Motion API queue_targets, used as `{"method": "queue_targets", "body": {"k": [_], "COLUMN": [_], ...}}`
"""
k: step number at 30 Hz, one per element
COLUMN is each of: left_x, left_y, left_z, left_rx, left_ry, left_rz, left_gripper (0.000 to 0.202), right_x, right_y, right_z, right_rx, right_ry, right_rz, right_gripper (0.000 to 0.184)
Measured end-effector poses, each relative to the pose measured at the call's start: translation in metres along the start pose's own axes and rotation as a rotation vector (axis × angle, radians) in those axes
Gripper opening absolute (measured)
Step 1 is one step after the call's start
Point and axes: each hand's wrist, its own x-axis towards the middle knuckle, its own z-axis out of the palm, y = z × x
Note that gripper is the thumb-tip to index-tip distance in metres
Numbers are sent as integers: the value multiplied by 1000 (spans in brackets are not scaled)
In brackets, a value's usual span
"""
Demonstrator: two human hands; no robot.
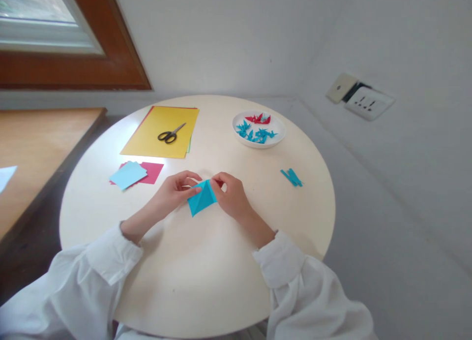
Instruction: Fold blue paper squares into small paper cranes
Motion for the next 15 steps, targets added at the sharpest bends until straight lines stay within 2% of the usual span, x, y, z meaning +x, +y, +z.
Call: {"method": "queue_targets", "body": {"k": [4, 8, 12, 15], "left_x": [0, -2, -2, -2], "left_y": [-10, -18, -23, -23], "left_z": [2, 7, 9, 9], "left_rx": [281, 564, 813, 910], "left_ry": [52, 40, 23, -17], "left_rz": [27, 70, 237, 373], "left_gripper": [24, 26, 23, 23], "right_x": [4, 7, 8, 8], "right_y": [7, 12, 15, 17], "right_z": [3, 5, 8, 10], "right_rx": [-121, -351, -463, -497], "right_ry": [-76, -125, -137, -142], "right_rz": [51, -26, -76, -96], "right_gripper": [17, 18, 18, 17]}}
